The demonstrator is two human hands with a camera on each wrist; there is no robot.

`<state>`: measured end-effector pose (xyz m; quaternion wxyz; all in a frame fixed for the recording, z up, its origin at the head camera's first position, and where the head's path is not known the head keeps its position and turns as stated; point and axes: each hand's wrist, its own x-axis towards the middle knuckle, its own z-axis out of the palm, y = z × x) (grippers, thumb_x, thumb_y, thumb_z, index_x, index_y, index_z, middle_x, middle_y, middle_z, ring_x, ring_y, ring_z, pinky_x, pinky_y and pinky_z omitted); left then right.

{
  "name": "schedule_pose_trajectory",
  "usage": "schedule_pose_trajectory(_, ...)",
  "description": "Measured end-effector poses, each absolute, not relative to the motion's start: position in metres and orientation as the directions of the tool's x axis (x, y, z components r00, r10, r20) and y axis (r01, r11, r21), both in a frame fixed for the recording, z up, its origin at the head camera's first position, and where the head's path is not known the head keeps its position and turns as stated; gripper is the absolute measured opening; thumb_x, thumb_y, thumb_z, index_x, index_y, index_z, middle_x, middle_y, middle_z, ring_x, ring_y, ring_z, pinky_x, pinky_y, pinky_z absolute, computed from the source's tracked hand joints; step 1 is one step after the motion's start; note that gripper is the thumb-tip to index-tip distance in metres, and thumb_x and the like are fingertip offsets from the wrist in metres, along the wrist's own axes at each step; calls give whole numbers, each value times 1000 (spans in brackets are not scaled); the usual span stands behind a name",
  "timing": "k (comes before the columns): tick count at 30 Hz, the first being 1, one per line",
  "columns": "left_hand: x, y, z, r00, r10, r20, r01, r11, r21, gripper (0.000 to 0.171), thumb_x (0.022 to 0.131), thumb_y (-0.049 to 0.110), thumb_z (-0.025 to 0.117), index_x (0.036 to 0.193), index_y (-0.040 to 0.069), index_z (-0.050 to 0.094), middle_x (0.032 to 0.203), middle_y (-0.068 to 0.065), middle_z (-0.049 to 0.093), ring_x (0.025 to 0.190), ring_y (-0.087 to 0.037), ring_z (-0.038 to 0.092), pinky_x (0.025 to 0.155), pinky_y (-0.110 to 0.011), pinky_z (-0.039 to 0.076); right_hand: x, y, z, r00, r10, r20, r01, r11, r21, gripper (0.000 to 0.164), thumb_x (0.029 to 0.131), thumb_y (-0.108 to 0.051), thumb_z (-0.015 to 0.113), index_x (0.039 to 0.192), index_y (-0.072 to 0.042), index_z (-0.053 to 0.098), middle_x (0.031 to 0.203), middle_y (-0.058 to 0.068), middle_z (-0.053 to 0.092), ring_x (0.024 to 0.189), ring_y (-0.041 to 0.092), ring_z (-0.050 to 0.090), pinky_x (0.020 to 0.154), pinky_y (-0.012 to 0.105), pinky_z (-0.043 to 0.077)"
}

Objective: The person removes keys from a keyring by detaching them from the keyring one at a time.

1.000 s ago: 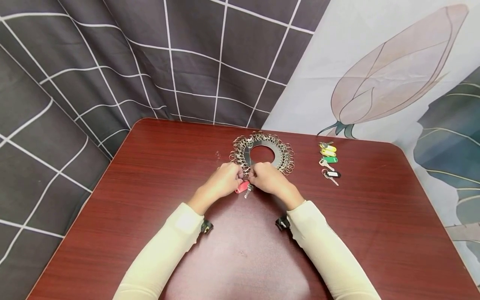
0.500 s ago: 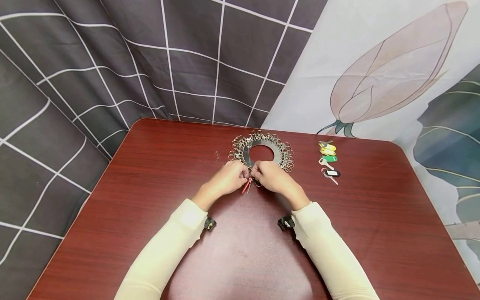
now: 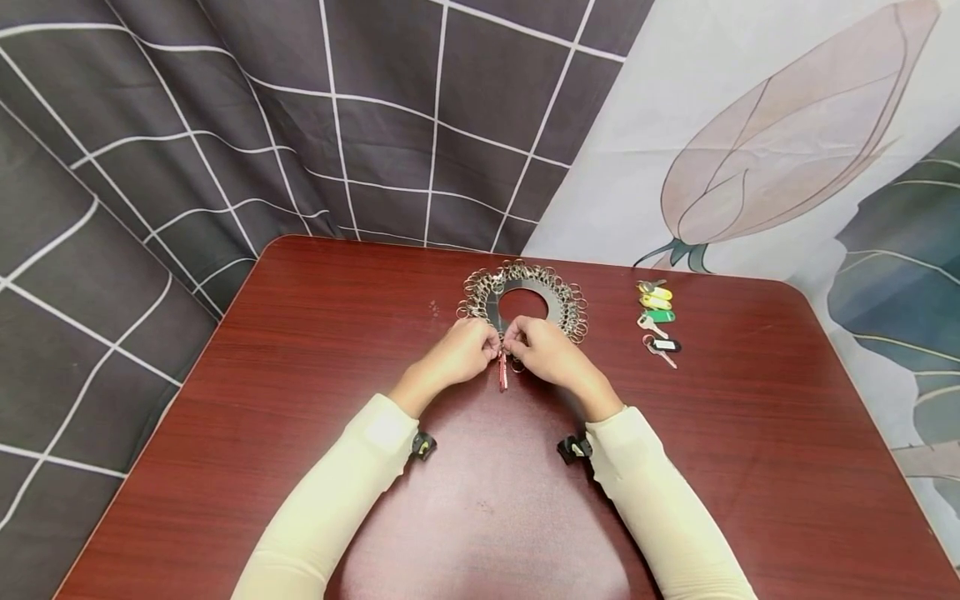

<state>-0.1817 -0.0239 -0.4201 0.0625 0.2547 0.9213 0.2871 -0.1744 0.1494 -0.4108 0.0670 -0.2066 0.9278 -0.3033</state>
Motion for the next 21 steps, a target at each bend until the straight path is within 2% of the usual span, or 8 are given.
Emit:
schedule_pose_trajectory(6,-186,-23,-420,-880,475,19,385,689,614,15,82,-2,63,78,9,72,84,-4,69,83,-17,62,83,-37,53,-176,153,-410,-909,-417,-16,-310,699,-644,5,81,-7,63,83,-9,67,74,3,68,68,12,62,63,30,53)
schedule_pose_trajectory(9,-187,-23,-420,-885,465,19,367,673,641,12,84,-1,64,84,9,71,80,-4,69,79,-16,62,79,-36,53,-178,155,-410,-910,-415,-14,-307,694,-651,7,78,-6,63,81,-12,67,73,2,68,67,12,62,62,28,53)
schedule_pose_trajectory(14,-188,-22,-416,-853,515,87,444,628,639,18,81,1,70,96,12,69,77,-4,65,74,-16,59,72,-34,50,-179,159,-409,-910,-414,26,-326,674,-663,9,76,-4,63,80,-12,66,72,2,68,67,13,62,61,29,53)
schedule_pose_trajectory(21,-187,-21,-411,-787,596,159,582,632,512,10,79,7,75,78,12,66,77,-3,60,79,-18,55,76,-36,47,-180,162,-407,-911,-409,51,-340,674,-656,10,75,-4,62,80,-12,65,72,2,69,67,12,64,62,29,54)
